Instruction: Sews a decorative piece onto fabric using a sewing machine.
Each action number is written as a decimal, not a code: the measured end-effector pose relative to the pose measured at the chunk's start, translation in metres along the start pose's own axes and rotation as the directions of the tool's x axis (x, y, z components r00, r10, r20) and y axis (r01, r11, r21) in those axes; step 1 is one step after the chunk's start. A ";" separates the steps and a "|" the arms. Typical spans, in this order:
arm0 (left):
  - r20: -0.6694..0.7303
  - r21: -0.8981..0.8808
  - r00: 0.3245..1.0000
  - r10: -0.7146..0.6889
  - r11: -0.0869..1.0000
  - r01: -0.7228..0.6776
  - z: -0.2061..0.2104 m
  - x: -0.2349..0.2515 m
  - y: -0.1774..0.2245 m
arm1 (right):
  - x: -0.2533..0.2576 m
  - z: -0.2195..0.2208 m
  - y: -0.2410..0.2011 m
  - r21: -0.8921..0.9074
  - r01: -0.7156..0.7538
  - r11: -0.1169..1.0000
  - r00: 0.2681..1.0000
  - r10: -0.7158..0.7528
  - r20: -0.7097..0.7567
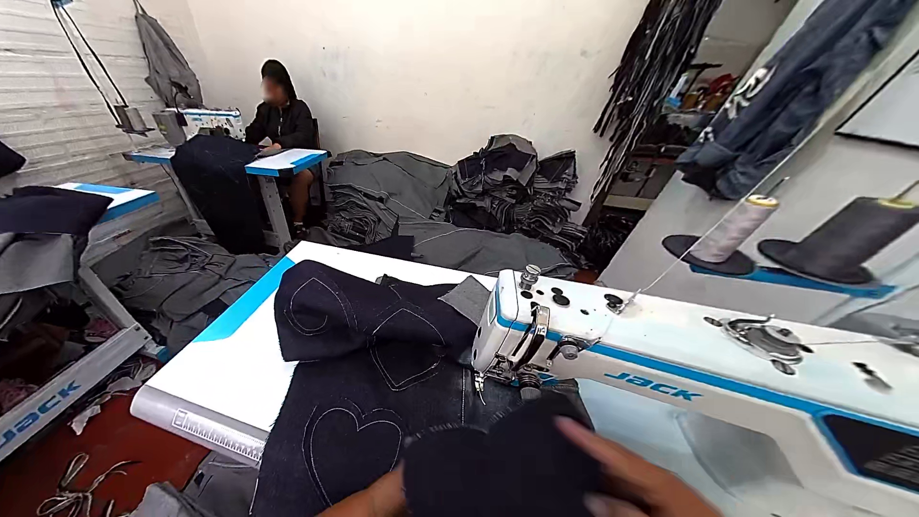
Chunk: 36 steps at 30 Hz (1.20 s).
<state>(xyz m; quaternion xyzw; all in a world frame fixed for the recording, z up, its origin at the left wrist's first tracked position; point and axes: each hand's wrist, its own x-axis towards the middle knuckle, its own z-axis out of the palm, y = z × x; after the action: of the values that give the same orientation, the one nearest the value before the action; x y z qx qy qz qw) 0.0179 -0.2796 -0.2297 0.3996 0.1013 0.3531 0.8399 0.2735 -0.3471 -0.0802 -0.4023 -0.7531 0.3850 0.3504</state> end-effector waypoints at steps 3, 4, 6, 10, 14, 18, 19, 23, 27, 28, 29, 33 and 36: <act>-0.321 0.078 0.939 -0.127 0.984 0.160 0.010 0.002 0.053 | 0.035 0.035 0.068 -0.236 -0.089 0.968 0.994 0.071 -0.082; -0.381 0.101 0.907 -0.183 0.966 0.237 0.005 0.009 0.063 | 0.039 0.042 0.088 -0.316 -0.121 0.941 0.991 0.098 -0.089; -0.501 0.201 0.835 -0.226 0.908 0.367 -0.007 0.022 0.071 | 0.039 0.055 0.127 -0.462 -0.119 0.879 0.986 0.051 -0.156; -0.650 0.554 0.744 -0.159 0.570 0.606 -0.018 0.041 0.073 | 0.024 0.072 0.137 -0.543 -0.243 0.804 0.954 0.097 -0.283; -0.692 0.579 0.710 -0.132 0.485 0.655 -0.021 0.043 0.077 | 0.023 0.080 0.129 -0.551 -0.335 0.764 0.931 0.182 -0.315; -0.699 0.654 0.706 -0.113 0.299 0.695 -0.016 0.049 0.076 | 0.021 0.081 0.131 -0.529 -0.370 0.764 0.907 0.174 -0.384; -0.689 0.683 0.718 -0.099 0.245 0.688 -0.014 0.049 0.076 | 0.021 0.081 0.131 -0.532 -0.374 0.759 0.906 0.176 -0.386; -0.264 0.954 0.945 0.191 -0.094 0.285 0.000 0.020 0.044 | 0.020 0.081 0.129 -0.528 -0.391 0.754 0.902 0.201 -0.382; 0.149 0.918 0.989 0.017 -0.374 -0.132 -0.002 -0.003 -0.008 | 0.019 0.080 0.131 -0.508 -0.395 0.765 0.898 0.205 -0.389; 0.157 0.906 0.987 -0.023 -0.395 -0.153 -0.003 -0.004 -0.010 | 0.019 0.080 0.131 -0.506 -0.398 0.766 0.897 0.207 -0.391; 0.173 0.895 0.984 -0.032 -0.413 -0.171 -0.005 -0.005 -0.010 | 0.018 0.081 0.130 -0.503 -0.400 0.766 0.895 0.208 -0.395; 0.276 0.837 0.961 0.010 -0.494 -0.235 -0.013 -0.005 -0.015 | 0.018 0.081 0.130 -0.504 -0.405 0.763 0.887 0.195 -0.418; 0.306 0.823 0.952 0.010 -0.506 -0.259 -0.015 -0.005 -0.016 | 0.019 0.082 0.128 -0.503 -0.428 0.751 0.878 0.212 -0.429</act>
<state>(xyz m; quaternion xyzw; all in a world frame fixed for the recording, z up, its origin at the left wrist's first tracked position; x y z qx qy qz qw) 0.0153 -0.2809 -0.2520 0.9557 0.2367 0.1725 0.0294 0.2399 -0.3056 -0.2239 -0.6759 -0.6788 0.1132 0.2636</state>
